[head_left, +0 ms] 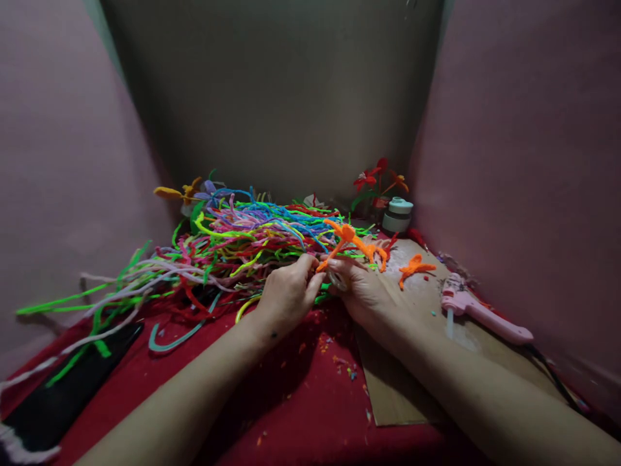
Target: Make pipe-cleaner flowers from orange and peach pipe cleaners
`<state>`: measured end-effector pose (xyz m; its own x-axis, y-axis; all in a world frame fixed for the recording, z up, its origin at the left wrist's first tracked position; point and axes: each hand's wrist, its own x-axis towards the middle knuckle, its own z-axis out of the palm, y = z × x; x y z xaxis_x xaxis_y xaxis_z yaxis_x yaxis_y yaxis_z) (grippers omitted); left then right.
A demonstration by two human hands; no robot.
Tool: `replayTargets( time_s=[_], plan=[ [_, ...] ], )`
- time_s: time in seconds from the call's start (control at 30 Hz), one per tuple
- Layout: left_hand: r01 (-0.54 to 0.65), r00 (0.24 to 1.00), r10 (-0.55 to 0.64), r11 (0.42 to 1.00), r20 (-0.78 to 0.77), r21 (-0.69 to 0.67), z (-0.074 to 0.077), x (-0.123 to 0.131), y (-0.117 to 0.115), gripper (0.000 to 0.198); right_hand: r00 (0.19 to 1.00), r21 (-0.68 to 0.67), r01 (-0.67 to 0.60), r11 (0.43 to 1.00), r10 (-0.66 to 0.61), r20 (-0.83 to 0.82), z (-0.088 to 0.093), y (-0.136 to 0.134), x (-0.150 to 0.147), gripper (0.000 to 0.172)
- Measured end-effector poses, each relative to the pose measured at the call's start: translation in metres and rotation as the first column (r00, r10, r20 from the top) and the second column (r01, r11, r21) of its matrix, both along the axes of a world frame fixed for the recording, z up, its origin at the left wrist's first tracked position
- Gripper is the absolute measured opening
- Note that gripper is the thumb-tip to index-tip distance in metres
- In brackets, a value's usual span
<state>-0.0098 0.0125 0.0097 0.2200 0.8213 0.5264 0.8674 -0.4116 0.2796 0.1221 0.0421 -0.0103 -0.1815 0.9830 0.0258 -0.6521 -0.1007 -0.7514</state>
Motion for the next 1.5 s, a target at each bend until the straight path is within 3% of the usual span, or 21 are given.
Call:
replayTargets(
  time_s=[0.1, 0.23, 0.43, 0.63, 0.73, 0.87, 1.0, 1.13, 1.33, 1.5],
  plan=[
    [-0.051, 0.979, 0.075, 0.991, -0.189, 0.127, -0.002, 0.003, -0.004, 0.016, 1.000, 0.010, 0.008, 1.000, -0.008, -0.024, 0.001, -0.001, 0.000, 0.012],
    [0.014, 0.942, 0.066, 0.972, -0.329, 0.234, -0.005, 0.000, -0.004, 0.021, 0.999, 0.021, -0.007, 1.000, 0.006, 0.044, -0.001, -0.004, 0.000, 0.013],
    [0.013, 0.953, 0.043, 0.984, -0.299, 0.180, -0.008, -0.002, -0.001, 0.018, 0.995, 0.131, 0.012, 0.991, -0.024, 0.094, -0.001, -0.009, 0.000, 0.013],
    [0.020, 0.958, 0.016, 0.992, -0.287, 0.124, -0.006, -0.002, -0.003, 0.022, 0.996, 0.101, 0.036, 0.994, -0.043, 0.075, -0.002, -0.009, -0.003, 0.010],
    [0.108, 0.979, -0.095, 0.992, -0.181, 0.060, -0.005, -0.004, -0.003, 0.024, 0.989, 0.096, 0.041, 0.994, -0.054, 0.139, -0.003, -0.008, -0.002, 0.011],
    [0.136, 0.976, -0.130, 0.990, 0.174, -0.026, -0.003, -0.003, -0.001, 0.022, 0.979, 0.182, -0.012, 0.983, -0.026, 0.203, -0.005, -0.005, -0.001, 0.016],
    [0.198, 0.848, -0.088, 0.967, 0.523, -0.159, 0.006, 0.000, 0.000, 0.023, 0.980, 0.214, -0.078, 0.974, 0.036, 0.195, -0.004, -0.003, 0.000, 0.019],
    [0.368, 0.638, 0.015, 0.872, 0.770, -0.322, 0.014, 0.002, -0.002, 0.020, 0.978, 0.222, -0.081, 0.972, 0.035, 0.205, -0.001, -0.004, 0.002, 0.019],
    [0.615, 0.370, 0.123, 0.710, 0.921, -0.342, 0.018, 0.000, -0.004, 0.019, 0.975, 0.226, -0.073, 0.971, 0.021, 0.221, 0.001, -0.003, 0.005, 0.018],
    [0.784, 0.239, 0.190, 0.541, 0.952, -0.305, 0.016, -0.008, 0.000, 0.014, 0.961, 0.310, -0.127, 0.942, 0.039, 0.273, 0.002, -0.002, 0.005, 0.017]
  ],
)
